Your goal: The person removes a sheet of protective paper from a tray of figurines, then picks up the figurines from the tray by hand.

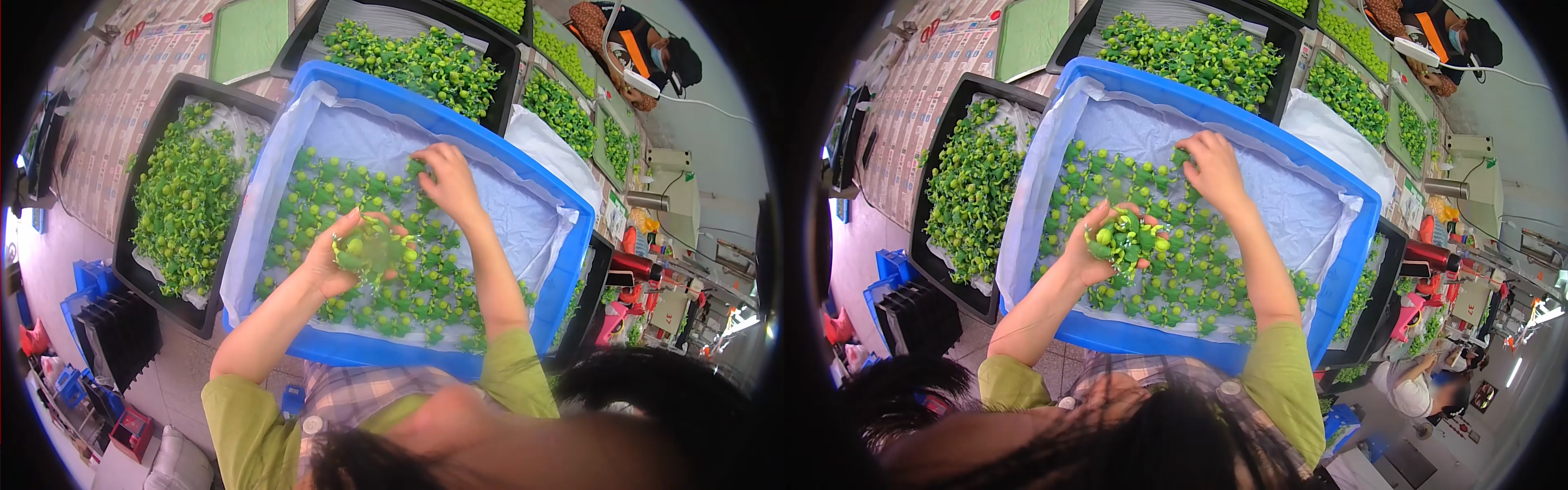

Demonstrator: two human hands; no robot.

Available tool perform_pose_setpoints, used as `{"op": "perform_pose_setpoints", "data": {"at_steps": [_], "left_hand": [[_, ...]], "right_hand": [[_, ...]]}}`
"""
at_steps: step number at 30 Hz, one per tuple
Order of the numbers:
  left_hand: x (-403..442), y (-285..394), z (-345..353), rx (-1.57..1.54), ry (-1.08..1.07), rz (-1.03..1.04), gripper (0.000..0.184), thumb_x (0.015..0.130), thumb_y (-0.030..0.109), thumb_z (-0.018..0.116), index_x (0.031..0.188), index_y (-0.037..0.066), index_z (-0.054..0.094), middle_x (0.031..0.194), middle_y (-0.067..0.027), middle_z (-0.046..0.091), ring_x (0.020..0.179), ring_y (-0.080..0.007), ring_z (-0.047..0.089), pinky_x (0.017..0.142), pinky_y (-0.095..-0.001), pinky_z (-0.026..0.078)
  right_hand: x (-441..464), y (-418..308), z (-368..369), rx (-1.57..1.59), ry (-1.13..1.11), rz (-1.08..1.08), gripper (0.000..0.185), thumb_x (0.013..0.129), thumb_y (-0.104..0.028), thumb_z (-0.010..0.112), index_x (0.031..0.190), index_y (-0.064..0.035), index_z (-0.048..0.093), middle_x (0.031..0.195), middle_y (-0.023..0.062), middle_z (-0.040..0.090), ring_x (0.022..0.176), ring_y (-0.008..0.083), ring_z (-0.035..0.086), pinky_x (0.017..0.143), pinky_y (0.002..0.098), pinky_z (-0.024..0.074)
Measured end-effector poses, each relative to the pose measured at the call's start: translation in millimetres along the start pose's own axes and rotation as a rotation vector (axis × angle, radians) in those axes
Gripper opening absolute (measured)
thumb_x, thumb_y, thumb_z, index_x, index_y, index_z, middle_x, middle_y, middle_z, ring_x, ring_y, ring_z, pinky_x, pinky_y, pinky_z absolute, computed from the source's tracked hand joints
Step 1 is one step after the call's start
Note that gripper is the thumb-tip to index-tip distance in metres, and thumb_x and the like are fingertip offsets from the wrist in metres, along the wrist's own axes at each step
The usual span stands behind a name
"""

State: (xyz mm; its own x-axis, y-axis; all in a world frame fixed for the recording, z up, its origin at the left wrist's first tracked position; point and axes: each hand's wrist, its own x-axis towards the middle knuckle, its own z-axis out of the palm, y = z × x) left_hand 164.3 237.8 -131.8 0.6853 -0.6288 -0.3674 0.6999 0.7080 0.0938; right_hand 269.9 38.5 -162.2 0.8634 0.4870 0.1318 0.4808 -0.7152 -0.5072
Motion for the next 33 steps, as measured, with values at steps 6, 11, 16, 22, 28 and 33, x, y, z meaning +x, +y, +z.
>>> {"op": "perform_pose_setpoints", "data": {"at_steps": [6, 11, 16, 22, 28, 33], "left_hand": [[4, -4, -4, -0.013, 0.076, -0.018, 0.039, 0.084, 0.042, 0.04, 0.105, 0.01, 0.05, 0.113, -0.0153, 0.049, 0.107, -0.0352, 0.045, 0.072, -0.0475, 0.048], [4, -6, -2, 0.05, 0.073, -0.035, 0.042, 0.085, 0.043, 0.039, 0.109, 0.01, 0.047, 0.115, -0.015, 0.047, 0.107, -0.0329, 0.046, 0.074, -0.048, 0.047], [2, -5, 5, 0.058, 0.127, -0.048, 0.052, 0.084, 0.048, 0.037, 0.116, 0.009, 0.043, 0.116, -0.0136, 0.047, 0.105, -0.0299, 0.048, 0.076, -0.0499, 0.045], [1, -7, 2, 0.082, 0.087, 0.013, 0.06, 0.081, 0.056, 0.038, 0.118, 0.009, 0.041, 0.111, -0.0097, 0.05, 0.101, -0.0253, 0.051, 0.078, -0.0533, 0.044], [-3, -8, 5, 0.178, 0.108, -0.007, 0.052, 0.078, 0.047, 0.051, 0.116, 0.012, 0.043, 0.108, -0.0081, 0.051, 0.1, -0.0243, 0.051, 0.077, -0.0523, 0.045], [-2, -8, 7, 0.165, 0.064, -0.021, 0.051, 0.077, 0.044, 0.055, 0.115, 0.014, 0.043, 0.108, -0.0078, 0.051, 0.1, -0.0249, 0.051, 0.076, -0.052, 0.046]], "right_hand": [[-10, -21, -34, 0.723, 0.029, 0.177, 0.028, 0.068, -0.005, 0.056, 0.096, -0.0048, 0.057, 0.092, 0.0058, 0.053, 0.092, 0.0177, 0.05, 0.082, 0.029, 0.0383], [-19, -43, -45, 0.884, -0.051, 0.095, 0.029, 0.068, -0.005, 0.055, 0.097, -0.0031, 0.057, 0.096, 0.0048, 0.052, 0.092, 0.0154, 0.049, 0.082, 0.0282, 0.038], [-26, -58, -45, 0.948, -0.147, 0.014, 0.029, 0.068, -0.003, 0.057, 0.097, -0.0018, 0.055, 0.102, 0.0078, 0.05, 0.1, 0.018, 0.045, 0.086, 0.0307, 0.0347], [-29, -65, -38, 0.965, -0.159, -0.06, 0.029, 0.069, -0.002, 0.054, 0.098, -0.0042, 0.055, 0.101, 0.0075, 0.052, 0.093, 0.0165, 0.049, 0.082, 0.029, 0.0398], [-34, -68, -34, 1.212, -0.323, 0.155, 0.024, 0.075, -0.007, 0.052, 0.099, -0.0028, 0.056, 0.103, 0.0089, 0.055, 0.099, 0.0183, 0.05, 0.088, 0.0313, 0.0361], [-37, -65, -31, 1.162, -0.31, 0.139, 0.029, 0.074, -0.003, 0.046, 0.101, -0.0025, 0.056, 0.1, 0.0069, 0.056, 0.096, 0.0154, 0.051, 0.086, 0.0293, 0.0378]]}}
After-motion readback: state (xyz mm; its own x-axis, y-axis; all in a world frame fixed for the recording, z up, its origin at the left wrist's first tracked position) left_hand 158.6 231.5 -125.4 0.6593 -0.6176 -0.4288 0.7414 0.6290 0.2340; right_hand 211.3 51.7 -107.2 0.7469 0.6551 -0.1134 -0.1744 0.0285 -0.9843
